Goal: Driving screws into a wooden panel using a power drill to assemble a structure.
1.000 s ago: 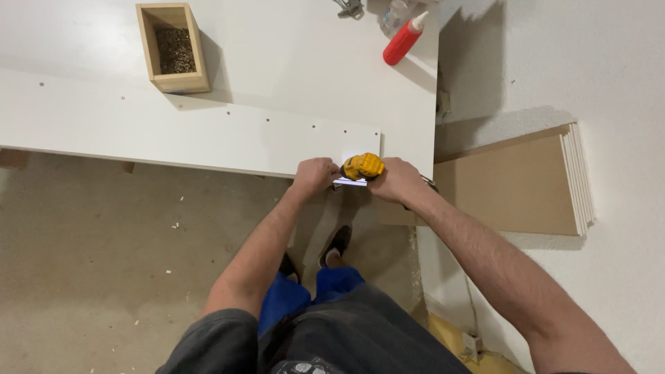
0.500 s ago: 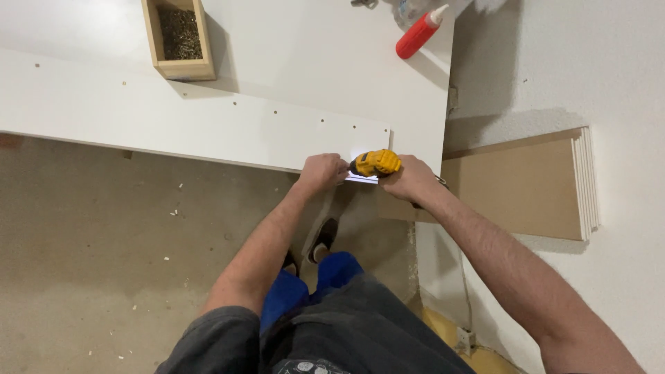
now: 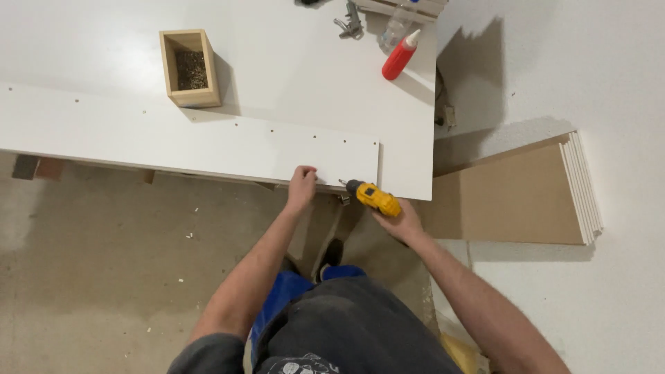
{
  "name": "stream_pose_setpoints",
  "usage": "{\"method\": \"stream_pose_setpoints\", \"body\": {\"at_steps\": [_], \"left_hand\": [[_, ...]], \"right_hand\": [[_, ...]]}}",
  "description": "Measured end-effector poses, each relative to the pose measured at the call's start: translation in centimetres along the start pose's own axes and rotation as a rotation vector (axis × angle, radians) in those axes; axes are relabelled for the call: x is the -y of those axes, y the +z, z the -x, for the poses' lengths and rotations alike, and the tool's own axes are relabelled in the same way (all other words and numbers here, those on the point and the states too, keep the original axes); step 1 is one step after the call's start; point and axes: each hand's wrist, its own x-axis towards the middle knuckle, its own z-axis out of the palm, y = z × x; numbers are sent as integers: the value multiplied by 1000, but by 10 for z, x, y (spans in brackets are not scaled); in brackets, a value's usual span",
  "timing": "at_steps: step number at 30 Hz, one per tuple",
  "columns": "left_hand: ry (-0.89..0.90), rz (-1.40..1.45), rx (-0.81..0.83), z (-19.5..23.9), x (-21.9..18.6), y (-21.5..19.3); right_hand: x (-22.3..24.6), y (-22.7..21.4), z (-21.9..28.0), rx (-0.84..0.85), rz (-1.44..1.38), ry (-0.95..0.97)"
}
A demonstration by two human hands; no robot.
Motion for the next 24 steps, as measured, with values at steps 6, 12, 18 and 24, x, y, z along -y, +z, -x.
{"method": "stream_pose_setpoints", "body": {"at_steps": [6,12,18,24], "left_hand": [[-386,758,-18,41,-10,-27],[-443,749,32,51,-11,-11],[-413,654,92,62,-43,-8],[-396,738,104,68,-52,-14]], "right_hand": [[-53,29,32,-47,-344,197],[-66,27,50,-107,-476,2],[-75,17,31,-193,-324,-431],[-69,0,14,-87,-389,-474]]}}
